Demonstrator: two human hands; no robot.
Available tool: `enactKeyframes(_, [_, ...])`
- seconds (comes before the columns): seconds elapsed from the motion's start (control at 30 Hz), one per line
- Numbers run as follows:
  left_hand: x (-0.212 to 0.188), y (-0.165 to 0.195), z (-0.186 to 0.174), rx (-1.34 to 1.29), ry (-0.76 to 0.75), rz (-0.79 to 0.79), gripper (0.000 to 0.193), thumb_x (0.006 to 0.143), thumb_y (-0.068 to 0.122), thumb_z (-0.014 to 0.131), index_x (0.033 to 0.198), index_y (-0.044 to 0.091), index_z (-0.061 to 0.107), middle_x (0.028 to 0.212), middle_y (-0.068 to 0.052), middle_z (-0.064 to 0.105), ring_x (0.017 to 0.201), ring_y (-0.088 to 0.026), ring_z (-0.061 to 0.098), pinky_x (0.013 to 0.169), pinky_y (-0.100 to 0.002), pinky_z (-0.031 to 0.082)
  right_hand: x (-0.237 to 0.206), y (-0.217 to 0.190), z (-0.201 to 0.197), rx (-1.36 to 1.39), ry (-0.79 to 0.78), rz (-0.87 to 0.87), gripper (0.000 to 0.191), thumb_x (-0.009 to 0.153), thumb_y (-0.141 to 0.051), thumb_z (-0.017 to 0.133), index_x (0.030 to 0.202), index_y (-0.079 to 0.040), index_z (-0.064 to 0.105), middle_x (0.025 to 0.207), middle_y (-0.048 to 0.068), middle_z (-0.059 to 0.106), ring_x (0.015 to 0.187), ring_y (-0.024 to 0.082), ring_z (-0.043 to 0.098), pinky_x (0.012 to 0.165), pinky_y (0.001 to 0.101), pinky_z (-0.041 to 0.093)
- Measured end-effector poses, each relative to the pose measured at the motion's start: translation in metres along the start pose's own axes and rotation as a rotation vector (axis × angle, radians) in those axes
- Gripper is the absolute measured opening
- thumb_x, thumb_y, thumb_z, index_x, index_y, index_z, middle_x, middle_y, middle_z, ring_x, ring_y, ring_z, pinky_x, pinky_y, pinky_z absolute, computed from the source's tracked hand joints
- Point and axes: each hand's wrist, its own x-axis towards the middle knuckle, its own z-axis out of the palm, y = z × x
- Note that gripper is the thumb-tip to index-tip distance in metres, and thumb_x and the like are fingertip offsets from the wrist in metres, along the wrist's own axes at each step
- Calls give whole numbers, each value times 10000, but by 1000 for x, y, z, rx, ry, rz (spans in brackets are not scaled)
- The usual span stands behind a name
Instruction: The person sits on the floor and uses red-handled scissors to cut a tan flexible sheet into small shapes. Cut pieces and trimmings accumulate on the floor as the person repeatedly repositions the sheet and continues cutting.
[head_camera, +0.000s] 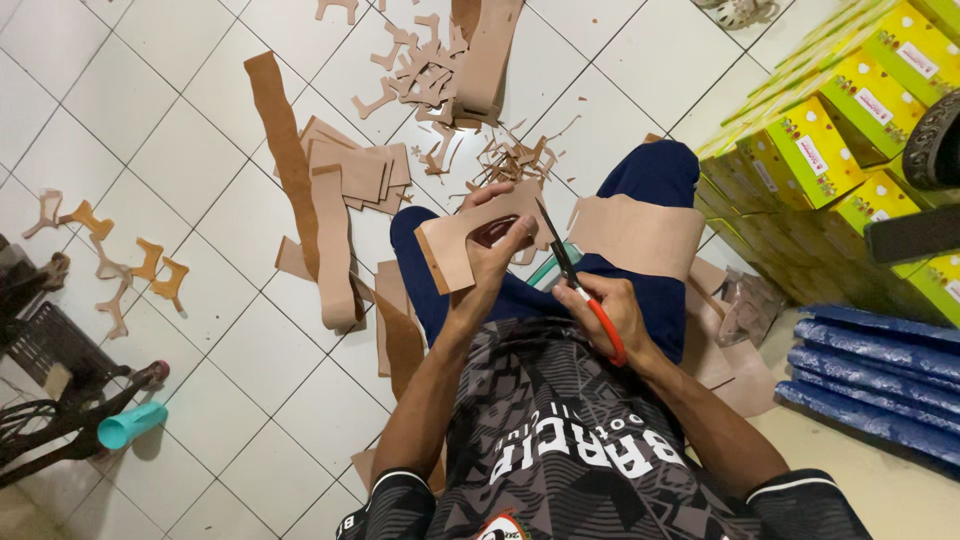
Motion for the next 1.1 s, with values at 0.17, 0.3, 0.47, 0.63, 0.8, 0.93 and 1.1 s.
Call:
enactKeyframes(0.17, [-4,11,-2,198,-1,56,266,947,107,752,1154,-45,686,1116,-87,668,955,-179,754,804,-283,685,2,2,-2,136,-87,76,304,945,-278,634,1066,-19,740,526,-38,503,453,56,459,421,248,375])
enactKeyframes(0.3, [-15,17,10,227,-24,40,248,919,82,771,1102,-59,682,985,-84,713,900,-142,711,757,-259,604,13,4,-3,331,-174,-78,320,1049,-247,623,1166,46,674,847,-30,638,691,57,585,639,232,521])
enactKeyframes(0.47, [-18,19,15,157,-23,9,222,944,58,761,1120,-53,684,1003,-91,695,890,-132,694,746,-243,589,9,0,-8,325,-172,15,377,981,-249,576,1198,37,689,669,-12,556,543,56,493,513,227,419])
enactKeyframes(0.63, [-25,10,20,-44,24,-52,249,943,87,749,1117,-43,628,1020,-103,681,926,-164,724,808,-274,647,7,-6,-7,458,-178,80,353,984,-227,586,1142,72,685,616,-10,485,480,67,440,440,250,392])
enactKeyframes(0.8, [-32,-1,30,-176,108,-88,257,946,97,742,1123,-27,604,1049,-110,674,935,-176,721,837,-292,643,4,-2,1,591,-154,117,325,991,-213,577,1128,70,661,607,-18,449,472,62,395,428,243,356])
enactKeyframes(0.93, [-32,-7,33,-238,134,-154,271,943,95,739,1137,-14,583,1020,-135,692,900,-183,716,818,-294,624,3,4,10,566,-90,101,281,1007,-218,579,985,60,619,593,-1,460,456,78,405,412,254,354])
enactKeyframes(1.1, [-37,-10,31,-190,69,-89,271,968,72,736,1152,-64,590,1080,-140,674,950,-187,712,862,-324,631,12,11,11,395,-23,-132,208,1004,-190,593,1005,14,631,736,9,593,611,73,518,544,243,435])
